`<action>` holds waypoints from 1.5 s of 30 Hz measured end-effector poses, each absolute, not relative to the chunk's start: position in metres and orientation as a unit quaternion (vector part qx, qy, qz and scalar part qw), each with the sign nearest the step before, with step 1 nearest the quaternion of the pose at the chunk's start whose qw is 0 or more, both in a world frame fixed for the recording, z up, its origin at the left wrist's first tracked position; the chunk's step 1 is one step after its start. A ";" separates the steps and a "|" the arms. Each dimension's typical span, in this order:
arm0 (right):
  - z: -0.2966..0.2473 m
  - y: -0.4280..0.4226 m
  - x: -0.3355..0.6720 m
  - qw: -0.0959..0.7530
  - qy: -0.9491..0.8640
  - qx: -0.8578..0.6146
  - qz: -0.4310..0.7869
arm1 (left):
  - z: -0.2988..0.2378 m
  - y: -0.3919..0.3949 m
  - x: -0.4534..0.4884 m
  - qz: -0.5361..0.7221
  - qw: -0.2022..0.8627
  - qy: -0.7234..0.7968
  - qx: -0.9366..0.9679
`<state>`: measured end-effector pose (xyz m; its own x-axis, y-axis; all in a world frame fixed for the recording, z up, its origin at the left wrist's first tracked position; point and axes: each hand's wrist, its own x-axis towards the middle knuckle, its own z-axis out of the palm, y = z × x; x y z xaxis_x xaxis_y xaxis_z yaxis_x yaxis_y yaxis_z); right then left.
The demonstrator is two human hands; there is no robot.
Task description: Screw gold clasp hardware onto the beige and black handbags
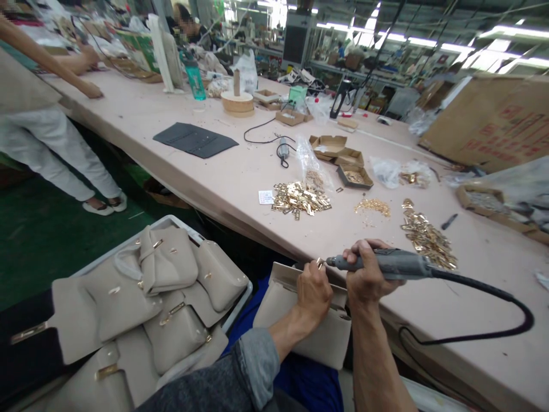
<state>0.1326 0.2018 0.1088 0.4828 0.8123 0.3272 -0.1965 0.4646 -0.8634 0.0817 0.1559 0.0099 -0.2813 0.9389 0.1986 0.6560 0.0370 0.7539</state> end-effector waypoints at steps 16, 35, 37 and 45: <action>0.111 0.205 0.127 0.754 -0.405 -0.399 0.328 | 0.023 0.156 0.090 0.190 0.095 0.749 0.627; 0.114 0.223 0.152 0.777 -0.329 -0.362 0.397 | 0.023 0.154 0.083 0.187 0.071 0.742 0.639; 0.115 0.222 0.151 0.778 -0.323 -0.360 0.400 | 0.021 0.155 0.083 0.182 0.066 0.741 0.644; 0.112 0.230 0.169 0.795 -0.269 -0.363 0.405 | 0.029 0.154 0.080 0.196 0.098 0.743 0.632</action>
<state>0.1685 0.2298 0.1124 0.5281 0.8385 0.1340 -0.4485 0.4095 -0.7945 0.0801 0.1537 0.0294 -0.1817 0.9780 0.1028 0.9013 0.1238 0.4152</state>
